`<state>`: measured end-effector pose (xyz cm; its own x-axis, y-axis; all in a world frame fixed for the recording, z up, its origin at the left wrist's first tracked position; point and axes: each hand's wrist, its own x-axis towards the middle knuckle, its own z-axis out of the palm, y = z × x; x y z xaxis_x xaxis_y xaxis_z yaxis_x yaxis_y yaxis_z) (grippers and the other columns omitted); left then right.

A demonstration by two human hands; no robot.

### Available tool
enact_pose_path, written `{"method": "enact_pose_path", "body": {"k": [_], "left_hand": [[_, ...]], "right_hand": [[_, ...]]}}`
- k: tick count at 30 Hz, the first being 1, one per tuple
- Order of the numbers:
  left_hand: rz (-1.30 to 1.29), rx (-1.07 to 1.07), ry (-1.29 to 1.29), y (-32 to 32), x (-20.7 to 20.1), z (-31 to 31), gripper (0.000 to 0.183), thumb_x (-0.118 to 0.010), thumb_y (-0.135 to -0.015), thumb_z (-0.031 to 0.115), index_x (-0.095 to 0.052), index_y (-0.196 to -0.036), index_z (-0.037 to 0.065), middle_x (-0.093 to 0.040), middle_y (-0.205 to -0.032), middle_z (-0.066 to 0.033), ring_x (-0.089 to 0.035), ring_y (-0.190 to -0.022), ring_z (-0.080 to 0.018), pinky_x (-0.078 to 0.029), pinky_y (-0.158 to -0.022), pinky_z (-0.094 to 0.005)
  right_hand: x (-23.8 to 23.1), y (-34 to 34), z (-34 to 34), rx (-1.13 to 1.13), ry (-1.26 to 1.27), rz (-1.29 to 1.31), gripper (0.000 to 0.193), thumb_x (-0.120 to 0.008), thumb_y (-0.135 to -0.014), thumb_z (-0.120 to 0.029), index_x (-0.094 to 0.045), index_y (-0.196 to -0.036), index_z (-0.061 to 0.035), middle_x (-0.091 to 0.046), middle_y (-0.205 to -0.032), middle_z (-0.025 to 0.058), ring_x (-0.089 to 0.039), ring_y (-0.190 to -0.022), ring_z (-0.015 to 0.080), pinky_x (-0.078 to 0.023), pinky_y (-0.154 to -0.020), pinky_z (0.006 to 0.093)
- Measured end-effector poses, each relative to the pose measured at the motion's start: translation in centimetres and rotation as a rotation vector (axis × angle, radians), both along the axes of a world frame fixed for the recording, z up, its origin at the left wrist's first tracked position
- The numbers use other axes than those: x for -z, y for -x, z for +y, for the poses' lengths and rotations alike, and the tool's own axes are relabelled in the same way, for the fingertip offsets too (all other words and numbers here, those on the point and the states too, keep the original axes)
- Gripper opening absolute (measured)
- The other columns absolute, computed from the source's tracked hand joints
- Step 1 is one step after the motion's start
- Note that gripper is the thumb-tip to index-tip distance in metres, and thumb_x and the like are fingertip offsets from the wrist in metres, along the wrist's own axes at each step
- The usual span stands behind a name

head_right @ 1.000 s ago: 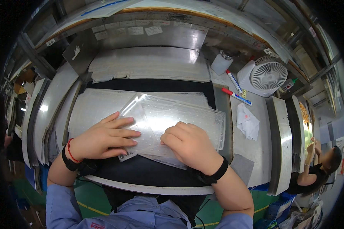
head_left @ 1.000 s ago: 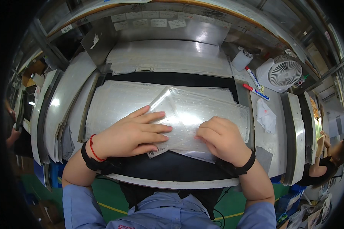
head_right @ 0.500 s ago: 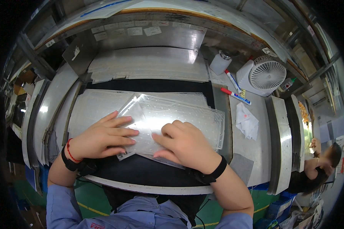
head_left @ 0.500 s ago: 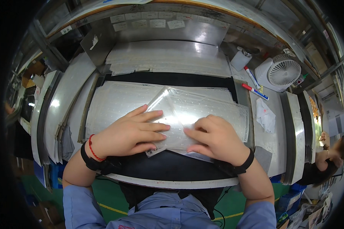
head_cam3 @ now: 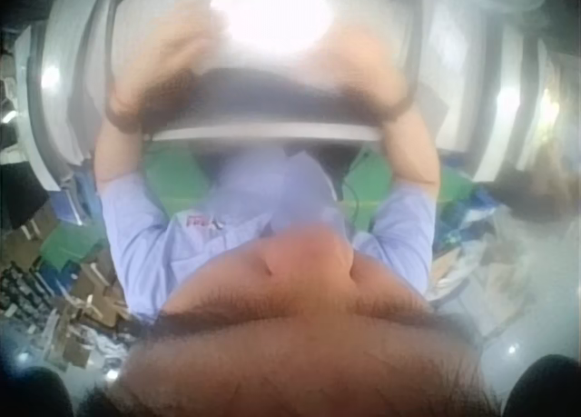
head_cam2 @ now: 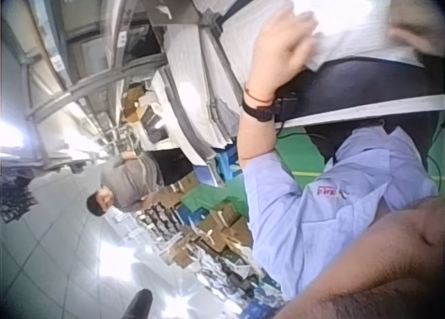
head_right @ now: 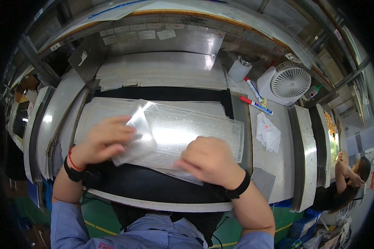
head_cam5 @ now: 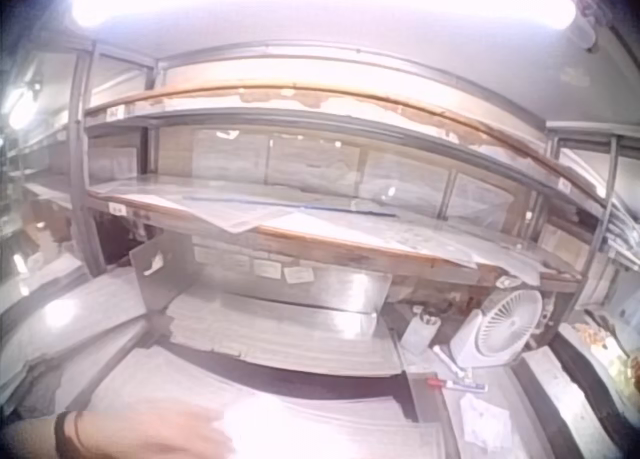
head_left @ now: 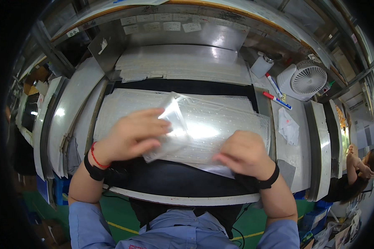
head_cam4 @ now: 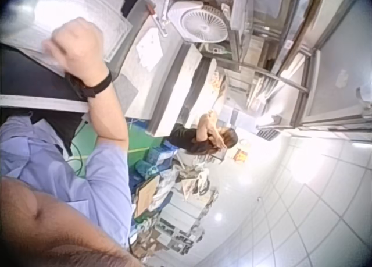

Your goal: Inspecting and sorting clear plastic keyboard membrane sheets at a workstation.

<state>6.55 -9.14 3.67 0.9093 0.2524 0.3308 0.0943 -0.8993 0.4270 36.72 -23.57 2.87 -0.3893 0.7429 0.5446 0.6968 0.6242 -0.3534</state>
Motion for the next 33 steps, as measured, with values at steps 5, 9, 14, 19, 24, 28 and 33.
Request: {"method": "enact_pose_path", "body": {"k": [5,9,14,19,24,28,33], "left_hand": [[-0.576,-0.392,0.935,2.5,-0.6,3.1,0.055,-0.040,-0.103,0.044,-0.055,-0.124,-0.003,-0.067,-0.109,-0.0168,-0.068,-0.095,-0.0199,-0.057,-0.076,-0.0283],[-0.414,-0.411,1.242,4.6,-0.5,6.7,0.065,-0.027,-0.104,0.051,-0.053,-0.125,-0.005,-0.069,-0.103,-0.0148,-0.069,-0.075,-0.0139,-0.055,-0.059,-0.0192],[-0.278,-0.606,1.092,5.0,0.6,7.8,0.035,-0.047,-0.102,0.032,-0.061,-0.106,0.000,-0.068,-0.084,-0.0052,-0.059,-0.060,-0.0055,-0.045,-0.050,-0.0156],[-0.248,-0.666,0.966,5.3,1.8,8.5,0.016,-0.057,-0.098,0.019,-0.060,-0.092,0.005,-0.065,-0.078,-0.0014,-0.049,-0.056,-0.0020,-0.039,-0.047,-0.0163],[-0.435,-0.647,1.075,4.6,1.5,7.8,0.018,-0.056,-0.098,0.019,-0.062,-0.105,0.002,-0.062,-0.076,0.0011,-0.047,-0.055,-0.0019,-0.038,-0.048,-0.0163],[-0.257,-0.550,1.152,4.7,-0.3,7.6,0.025,-0.054,-0.099,0.018,-0.059,-0.116,0.000,-0.062,-0.080,0.0009,-0.048,-0.054,-0.0017,-0.039,-0.047,-0.0158],[-0.287,-0.587,1.107,5.5,1.0,8.4,0.018,-0.052,-0.101,0.018,-0.058,-0.109,0.004,-0.063,-0.084,0.0022,-0.046,-0.052,0.0012,-0.035,-0.043,-0.0121]], "right_hand": [[-0.2,-3.4,-0.3,0.320,-0.103,0.268,0.009,-0.070,-0.085,-0.012,-0.065,-0.083,-0.0048,-0.059,-0.072,0.0061,-0.056,-0.062,0.0180,-0.042,-0.056,0.0270],[0.1,-6.2,-0.6,0.469,-0.051,0.699,0.008,-0.059,-0.095,-0.008,-0.063,-0.097,-0.0015,-0.057,-0.072,0.0019,-0.051,-0.064,0.0083,-0.039,-0.058,0.0216],[0.7,-8.8,0.5,0.548,-0.035,0.860,0.018,-0.058,-0.098,-0.014,-0.060,-0.108,0.0001,-0.056,-0.074,0.0009,-0.048,-0.064,0.0063,-0.038,-0.059,0.0205],[1.4,-10.3,1.2,0.696,-0.001,0.451,0.021,-0.061,-0.096,-0.016,-0.062,-0.108,0.0013,-0.061,-0.081,0.0034,-0.054,-0.070,0.0100,-0.045,-0.065,0.0242],[2.2,-10.5,0.7,0.680,0.364,0.401,0.020,-0.067,-0.089,-0.013,-0.067,-0.103,0.0013,-0.060,-0.083,0.0038,-0.053,-0.073,0.0105,-0.044,-0.066,0.0251],[1.8,-10.0,0.8,0.639,0.304,0.393,0.020,-0.070,-0.085,-0.010,-0.067,-0.101,0.0006,-0.056,-0.076,0.0022,-0.050,-0.068,0.0093,-0.042,-0.063,0.0244],[2.2,-10.0,1.2,0.637,0.314,0.504,0.025,-0.070,-0.087,-0.013,-0.065,-0.107,0.0005,-0.055,-0.074,0.0001,-0.048,-0.066,0.0074,-0.041,-0.061,0.0229]]}}
